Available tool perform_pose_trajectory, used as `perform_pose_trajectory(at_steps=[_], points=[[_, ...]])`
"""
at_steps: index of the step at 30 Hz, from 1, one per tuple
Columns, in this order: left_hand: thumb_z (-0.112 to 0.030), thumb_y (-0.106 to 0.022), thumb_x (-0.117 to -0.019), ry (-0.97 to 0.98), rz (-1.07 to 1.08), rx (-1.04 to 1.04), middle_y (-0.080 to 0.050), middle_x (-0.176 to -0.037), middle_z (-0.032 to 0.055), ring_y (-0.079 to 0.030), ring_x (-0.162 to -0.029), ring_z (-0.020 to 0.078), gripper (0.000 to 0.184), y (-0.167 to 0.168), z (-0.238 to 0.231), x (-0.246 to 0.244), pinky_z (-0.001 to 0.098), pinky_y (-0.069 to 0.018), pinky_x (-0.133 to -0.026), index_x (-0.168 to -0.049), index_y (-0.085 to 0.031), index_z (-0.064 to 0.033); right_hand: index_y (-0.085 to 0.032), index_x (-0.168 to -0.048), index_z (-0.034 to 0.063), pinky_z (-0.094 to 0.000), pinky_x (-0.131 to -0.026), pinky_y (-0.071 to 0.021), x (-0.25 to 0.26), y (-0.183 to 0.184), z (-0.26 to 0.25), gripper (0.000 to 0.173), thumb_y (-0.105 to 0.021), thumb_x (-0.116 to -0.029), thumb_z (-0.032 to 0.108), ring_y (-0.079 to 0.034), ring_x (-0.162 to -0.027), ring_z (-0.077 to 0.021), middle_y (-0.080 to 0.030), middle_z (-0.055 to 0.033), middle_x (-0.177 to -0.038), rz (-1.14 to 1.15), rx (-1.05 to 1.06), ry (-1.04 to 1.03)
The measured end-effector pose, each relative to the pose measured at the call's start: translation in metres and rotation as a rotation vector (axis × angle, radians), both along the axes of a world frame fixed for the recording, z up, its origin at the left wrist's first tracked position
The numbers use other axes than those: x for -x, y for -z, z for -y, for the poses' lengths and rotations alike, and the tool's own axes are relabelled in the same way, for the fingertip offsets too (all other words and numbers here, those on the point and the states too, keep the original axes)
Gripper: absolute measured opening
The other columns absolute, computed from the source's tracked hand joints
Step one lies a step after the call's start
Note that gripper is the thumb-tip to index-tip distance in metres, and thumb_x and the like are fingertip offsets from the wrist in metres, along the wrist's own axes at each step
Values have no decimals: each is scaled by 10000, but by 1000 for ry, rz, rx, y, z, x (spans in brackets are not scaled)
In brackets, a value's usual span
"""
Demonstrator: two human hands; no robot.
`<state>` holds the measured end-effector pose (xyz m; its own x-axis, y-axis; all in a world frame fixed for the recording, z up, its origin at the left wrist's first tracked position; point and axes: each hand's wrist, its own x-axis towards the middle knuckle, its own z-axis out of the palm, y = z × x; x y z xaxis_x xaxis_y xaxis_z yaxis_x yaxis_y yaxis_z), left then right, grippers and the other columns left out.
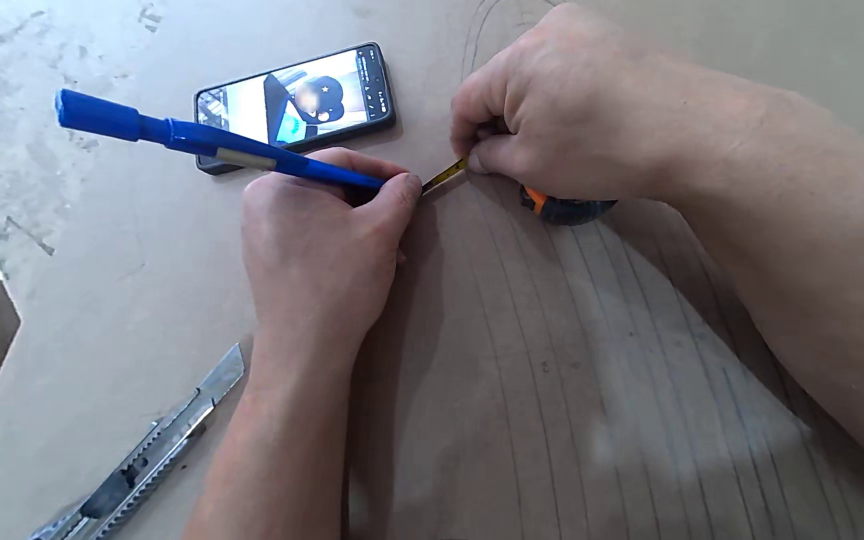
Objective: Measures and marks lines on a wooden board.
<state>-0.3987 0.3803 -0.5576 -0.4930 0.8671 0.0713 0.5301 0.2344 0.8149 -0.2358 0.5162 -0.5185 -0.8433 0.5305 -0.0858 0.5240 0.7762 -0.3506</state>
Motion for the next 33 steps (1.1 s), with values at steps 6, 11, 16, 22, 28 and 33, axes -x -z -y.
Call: perform_pose_trajectory(at_steps=[6,11,16,22,28,33], points=[[-195,-790,-901,0,29,-35,-729,-728,-57,-675,-549,62,38,2,0,0,229,-564,-446,-918,-764,-174,-723,-931,242,-272,-630,-498,1,-1,1,120,-640,-1017,236,-613,-728,-22,-659,102,-793,6,10,13],[-193,-782,-923,10,24,-16,-723,-726,-53,-668,-545,65,30,0,1,-1,231,-557,-444,-921,-761,-170,-724,-955,224,-278,-656,-515,0,0,-1,106,-639,-1018,227,-622,-754,-31,-667,90,-828,-10,40,6],[-177,-794,-894,8,79,-73,-727,-706,-31,-688,-549,89,51,4,-2,5,249,-598,-473,-918,-764,-142,-725,-945,236,-276,-649,-514,0,0,1,104,-646,-1013,240,-622,-747,-25,-668,96,-821,-5,21,16],[-269,-733,-974,-85,259,-207,-697,-679,-5,-643,-514,110,185,4,-1,6,256,-546,-427,-903,-748,-99,-744,-945,244,-308,-664,-521,-1,2,0,107,-653,-1001,235,-636,-763,-40,-683,93,-833,-18,-36,10],[-220,-709,-977,20,184,-107,-704,-728,-24,-650,-555,92,90,3,1,12,254,-557,-470,-959,-748,-141,-745,-945,261,-299,-685,-536,0,3,-2,99,-662,-998,249,-648,-785,-26,-701,112,-863,-12,-32,6],[-185,-752,-923,20,122,-68,-720,-709,-43,-673,-557,83,37,2,1,8,261,-578,-474,-893,-765,-169,-748,-961,266,-288,-689,-537,-1,4,-1,95,-662,-994,245,-651,-800,-22,-710,111,-904,-20,-27,3]])
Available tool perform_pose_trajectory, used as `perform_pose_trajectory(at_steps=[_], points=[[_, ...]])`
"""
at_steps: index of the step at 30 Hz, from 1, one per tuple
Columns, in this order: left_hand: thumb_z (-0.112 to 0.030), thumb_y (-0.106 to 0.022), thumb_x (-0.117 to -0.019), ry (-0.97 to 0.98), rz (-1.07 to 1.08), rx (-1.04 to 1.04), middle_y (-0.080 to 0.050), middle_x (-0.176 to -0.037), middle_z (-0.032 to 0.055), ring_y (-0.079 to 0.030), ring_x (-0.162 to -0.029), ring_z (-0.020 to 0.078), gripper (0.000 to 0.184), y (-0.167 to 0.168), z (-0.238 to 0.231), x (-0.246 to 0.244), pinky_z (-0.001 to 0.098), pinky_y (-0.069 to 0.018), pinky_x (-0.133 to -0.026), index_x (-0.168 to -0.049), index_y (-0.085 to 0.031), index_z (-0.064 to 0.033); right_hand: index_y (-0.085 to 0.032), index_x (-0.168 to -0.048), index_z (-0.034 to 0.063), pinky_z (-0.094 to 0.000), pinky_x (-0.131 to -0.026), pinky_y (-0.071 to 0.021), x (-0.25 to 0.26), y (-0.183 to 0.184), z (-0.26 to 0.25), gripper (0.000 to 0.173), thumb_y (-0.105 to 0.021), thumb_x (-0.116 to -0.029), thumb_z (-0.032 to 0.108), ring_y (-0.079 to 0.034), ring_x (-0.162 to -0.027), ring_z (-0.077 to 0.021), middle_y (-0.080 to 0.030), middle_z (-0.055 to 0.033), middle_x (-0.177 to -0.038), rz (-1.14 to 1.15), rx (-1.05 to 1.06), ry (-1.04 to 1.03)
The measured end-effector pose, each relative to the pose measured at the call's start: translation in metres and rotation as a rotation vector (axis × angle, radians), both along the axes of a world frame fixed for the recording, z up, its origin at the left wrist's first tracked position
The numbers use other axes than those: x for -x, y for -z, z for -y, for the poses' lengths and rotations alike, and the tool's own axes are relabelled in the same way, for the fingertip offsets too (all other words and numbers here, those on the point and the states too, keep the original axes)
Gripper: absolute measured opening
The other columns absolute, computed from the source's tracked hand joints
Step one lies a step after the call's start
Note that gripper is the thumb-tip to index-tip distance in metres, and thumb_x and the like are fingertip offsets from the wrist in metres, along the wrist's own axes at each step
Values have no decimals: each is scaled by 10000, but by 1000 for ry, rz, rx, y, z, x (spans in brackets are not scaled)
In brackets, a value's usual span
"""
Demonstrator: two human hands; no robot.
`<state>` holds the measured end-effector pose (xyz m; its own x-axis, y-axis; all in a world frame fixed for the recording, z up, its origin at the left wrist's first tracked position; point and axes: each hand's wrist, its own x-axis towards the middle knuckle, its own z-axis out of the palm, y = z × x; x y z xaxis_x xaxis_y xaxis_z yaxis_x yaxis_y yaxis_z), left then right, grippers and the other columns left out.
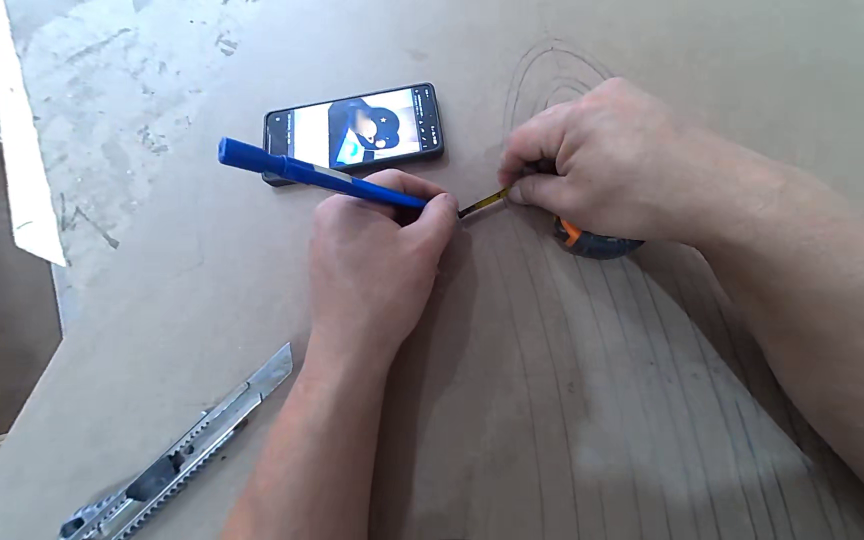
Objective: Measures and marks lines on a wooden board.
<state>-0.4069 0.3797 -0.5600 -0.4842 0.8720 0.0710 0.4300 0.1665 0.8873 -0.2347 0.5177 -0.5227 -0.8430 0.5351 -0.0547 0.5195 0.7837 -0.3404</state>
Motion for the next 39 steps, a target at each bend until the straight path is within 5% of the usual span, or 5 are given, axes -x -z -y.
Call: perform_pose_trajectory(at_steps=[12,39], points=[[-232,-799,-895,-1,-160,134,-716,-720,-77,-661,-556,47,32,-7,-4,-5,245,-566,-476,-903,-770,-222,-748,-964,248,-286,-672,-527,2,-3,2,108,-647,-998,229,-644,-774,-23,-697,102,-849,23,5,6],[-242,-797,-879,99,-147,113,-721,-724,-66,-667,-560,58,55,-4,7,-3,249,-566,-479,-905,-763,-208,-736,-937,244,-287,-660,-505,-12,-6,27,129,-633,-1015,249,-621,-759,-27,-667,97,-823,38,24,53]])
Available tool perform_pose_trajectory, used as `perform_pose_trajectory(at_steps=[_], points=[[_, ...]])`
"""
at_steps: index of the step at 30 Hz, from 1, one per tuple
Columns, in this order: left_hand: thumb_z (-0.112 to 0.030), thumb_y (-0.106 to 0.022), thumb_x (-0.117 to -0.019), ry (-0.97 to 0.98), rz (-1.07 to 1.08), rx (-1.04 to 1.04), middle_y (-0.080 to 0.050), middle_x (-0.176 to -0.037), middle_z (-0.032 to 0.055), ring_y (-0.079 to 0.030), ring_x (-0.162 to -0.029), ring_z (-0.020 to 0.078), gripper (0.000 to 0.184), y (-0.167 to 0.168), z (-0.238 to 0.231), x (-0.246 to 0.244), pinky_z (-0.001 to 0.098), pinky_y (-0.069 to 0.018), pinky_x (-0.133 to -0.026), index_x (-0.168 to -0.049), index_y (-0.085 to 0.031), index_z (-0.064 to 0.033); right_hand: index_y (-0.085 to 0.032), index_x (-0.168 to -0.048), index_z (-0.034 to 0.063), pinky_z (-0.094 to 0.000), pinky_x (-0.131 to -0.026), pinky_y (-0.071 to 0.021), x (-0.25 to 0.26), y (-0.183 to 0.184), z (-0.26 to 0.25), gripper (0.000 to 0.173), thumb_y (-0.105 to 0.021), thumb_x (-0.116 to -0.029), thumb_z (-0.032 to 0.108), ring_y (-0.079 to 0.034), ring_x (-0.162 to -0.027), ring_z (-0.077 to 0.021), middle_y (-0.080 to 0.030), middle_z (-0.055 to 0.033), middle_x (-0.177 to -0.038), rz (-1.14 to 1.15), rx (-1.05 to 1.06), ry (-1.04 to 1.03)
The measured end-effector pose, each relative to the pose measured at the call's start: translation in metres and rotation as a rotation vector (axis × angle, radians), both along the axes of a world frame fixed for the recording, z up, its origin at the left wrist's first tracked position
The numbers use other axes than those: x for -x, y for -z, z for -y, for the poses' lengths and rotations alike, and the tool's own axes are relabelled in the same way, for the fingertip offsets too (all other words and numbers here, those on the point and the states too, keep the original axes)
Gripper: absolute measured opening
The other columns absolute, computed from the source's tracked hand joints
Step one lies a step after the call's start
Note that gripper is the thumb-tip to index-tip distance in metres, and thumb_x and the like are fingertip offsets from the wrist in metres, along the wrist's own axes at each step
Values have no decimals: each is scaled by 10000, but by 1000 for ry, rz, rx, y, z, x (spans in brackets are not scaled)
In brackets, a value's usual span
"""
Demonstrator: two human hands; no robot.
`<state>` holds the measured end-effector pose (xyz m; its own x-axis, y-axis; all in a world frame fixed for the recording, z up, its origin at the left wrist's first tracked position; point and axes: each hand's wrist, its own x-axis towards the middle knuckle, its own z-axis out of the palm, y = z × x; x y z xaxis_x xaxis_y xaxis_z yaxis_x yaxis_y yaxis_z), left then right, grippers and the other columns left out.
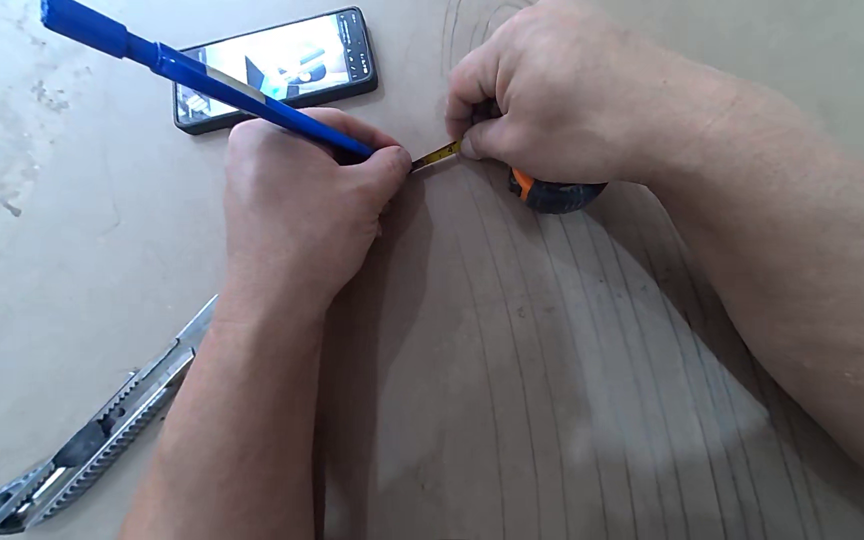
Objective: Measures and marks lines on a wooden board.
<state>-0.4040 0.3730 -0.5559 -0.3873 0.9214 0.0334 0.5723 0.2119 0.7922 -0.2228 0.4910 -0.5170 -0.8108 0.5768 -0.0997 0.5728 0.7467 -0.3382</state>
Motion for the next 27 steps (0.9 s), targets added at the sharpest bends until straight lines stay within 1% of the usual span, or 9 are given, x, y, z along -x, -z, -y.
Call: perform_pose_trajectory(at_steps=[3,9,13,15,19,27], points=[[-221,-800,-878,11,15,-15,-717,-716,-60,-663,-554,60,52,1,3,-1,243,-563,-471,-902,-763,-192,-731,-941,237,-286,-665,-511,-2,1,3,135,-624,-1022,246,-624,-761,-26,-670,99,-824,-5,16,0],[-226,-792,-883,34,5,-19,-713,-713,-66,-658,-550,50,54,0,10,-4,228,-556,-468,-913,-760,-195,-727,-956,227,-286,-688,-522,-6,1,12,141,-610,-1033,246,-631,-787,-26,-678,94,-852,-2,37,8],[-226,-789,-886,44,10,-5,-712,-719,-73,-652,-547,46,53,0,15,-6,221,-550,-466,-913,-757,-195,-724,-958,227,-282,-686,-525,-9,2,18,138,-612,-1035,251,-633,-782,-23,-681,95,-857,-9,55,24],[-230,-789,-884,49,9,3,-709,-719,-76,-648,-549,45,55,-1,18,-7,221,-546,-468,-916,-757,-200,-727,-965,232,-295,-681,-527,-11,3,21,137,-613,-1034,264,-634,-778,-26,-685,96,-859,-11,65,44],[-234,-787,-887,73,13,-10,-709,-721,-74,-650,-548,47,58,1,23,-9,217,-543,-457,-916,-753,-198,-717,-962,237,-295,-635,-512,-15,5,30,122,-619,-1029,262,-618,-726,-31,-665,90,-816,-29,100,80],[-236,-791,-886,107,30,-24,-708,-724,-71,-649,-546,49,71,3,39,-14,216,-539,-442,-927,-754,-192,-712,-980,237,-292,-648,-513,-25,8,48,123,-603,-1035,254,-622,-750,-25,-667,92,-835,-56,94,90]])
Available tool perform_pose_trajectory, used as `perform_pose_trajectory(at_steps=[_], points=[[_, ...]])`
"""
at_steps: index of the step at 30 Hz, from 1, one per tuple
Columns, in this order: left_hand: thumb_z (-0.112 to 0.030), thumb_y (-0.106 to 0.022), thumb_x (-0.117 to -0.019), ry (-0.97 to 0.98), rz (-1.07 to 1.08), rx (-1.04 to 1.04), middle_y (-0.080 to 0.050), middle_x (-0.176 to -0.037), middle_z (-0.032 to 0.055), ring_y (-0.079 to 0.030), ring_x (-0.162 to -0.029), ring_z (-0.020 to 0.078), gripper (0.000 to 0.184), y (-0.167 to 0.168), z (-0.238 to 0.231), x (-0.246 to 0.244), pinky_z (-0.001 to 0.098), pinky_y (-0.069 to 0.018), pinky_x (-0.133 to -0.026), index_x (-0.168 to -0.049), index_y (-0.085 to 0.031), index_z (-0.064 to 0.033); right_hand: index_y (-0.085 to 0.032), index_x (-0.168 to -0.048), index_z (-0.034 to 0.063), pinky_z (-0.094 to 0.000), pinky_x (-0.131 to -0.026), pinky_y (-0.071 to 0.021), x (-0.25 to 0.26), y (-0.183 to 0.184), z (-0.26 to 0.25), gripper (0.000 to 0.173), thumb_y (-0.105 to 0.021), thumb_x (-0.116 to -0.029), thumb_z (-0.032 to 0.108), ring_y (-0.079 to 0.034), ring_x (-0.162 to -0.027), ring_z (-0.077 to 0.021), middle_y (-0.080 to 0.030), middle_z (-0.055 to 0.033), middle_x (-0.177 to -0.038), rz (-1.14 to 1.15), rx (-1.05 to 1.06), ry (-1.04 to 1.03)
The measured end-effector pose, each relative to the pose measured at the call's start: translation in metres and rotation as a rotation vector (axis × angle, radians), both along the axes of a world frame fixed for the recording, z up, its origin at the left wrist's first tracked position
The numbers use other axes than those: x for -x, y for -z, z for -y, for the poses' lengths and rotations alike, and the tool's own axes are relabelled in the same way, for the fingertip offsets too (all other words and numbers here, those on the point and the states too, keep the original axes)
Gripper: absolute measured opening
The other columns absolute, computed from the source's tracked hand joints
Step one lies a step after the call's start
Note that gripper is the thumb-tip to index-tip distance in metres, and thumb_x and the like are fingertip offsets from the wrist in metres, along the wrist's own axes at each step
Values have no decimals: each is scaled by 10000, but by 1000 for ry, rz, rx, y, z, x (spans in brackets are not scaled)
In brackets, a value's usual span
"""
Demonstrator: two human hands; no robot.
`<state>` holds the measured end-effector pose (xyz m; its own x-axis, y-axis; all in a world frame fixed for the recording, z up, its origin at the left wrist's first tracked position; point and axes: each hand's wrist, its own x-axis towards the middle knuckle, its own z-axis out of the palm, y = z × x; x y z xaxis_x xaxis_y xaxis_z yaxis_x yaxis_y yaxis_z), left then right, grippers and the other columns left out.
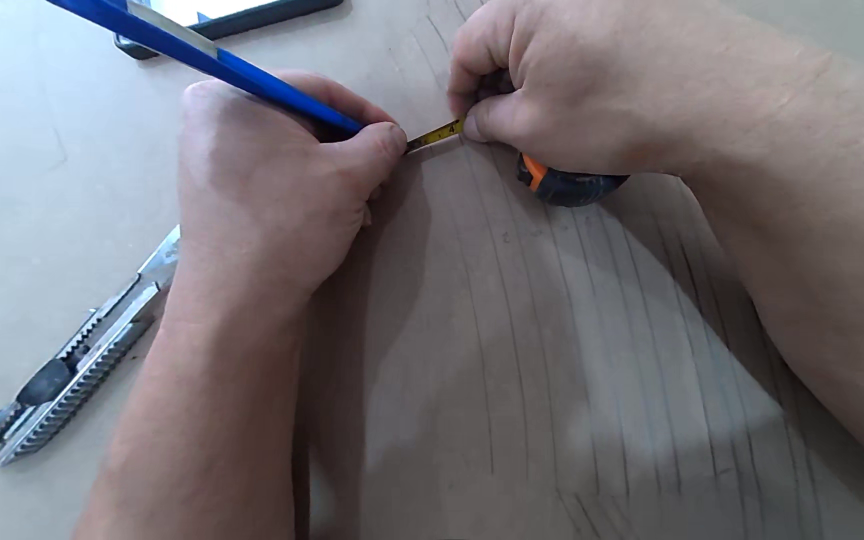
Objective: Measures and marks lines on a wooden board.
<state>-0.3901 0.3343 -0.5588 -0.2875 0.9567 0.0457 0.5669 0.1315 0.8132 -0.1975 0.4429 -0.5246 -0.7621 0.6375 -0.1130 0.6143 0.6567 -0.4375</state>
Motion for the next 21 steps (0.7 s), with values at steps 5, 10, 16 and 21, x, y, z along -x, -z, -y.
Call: perform_pose_trajectory(at_steps=[5,10,16,21], points=[[-238,-791,-887,9,8,4,-705,-722,-72,-643,-541,47,70,1,8,-3,211,-533,-438,-921,-748,-194,-727,-1007,246,-295,-674,-524,-6,2,11,126,-606,-1034,270,-638,-779,-21,-688,95,-867,-18,-5,10],[-258,-787,-884,27,7,3,-696,-718,-79,-635,-536,42,79,3,18,-6,210,-526,-432,-922,-743,-204,-730,-997,256,-279,-637,-516,-12,4,23,130,-609,-1033,291,-633,-746,-11,-685,100,-842,-22,-24,19],[-266,-787,-883,37,8,3,-704,-731,-79,-643,-549,46,85,3,33,-12,215,-530,-439,-932,-751,-206,-720,-972,249,-284,-638,-514,-20,1,43,114,-624,-1023,283,-628,-740,-18,-677,98,-826,-25,-1,41],[-257,-781,-891,56,5,-5,-706,-741,-75,-644,-558,49,76,3,47,-16,216,-524,-439,-935,-749,-204,-713,-955,247,-262,-621,-497,-25,-3,58,119,-625,-1028,279,-612,-723,-6,-658,108,-803,12,-12,41]])
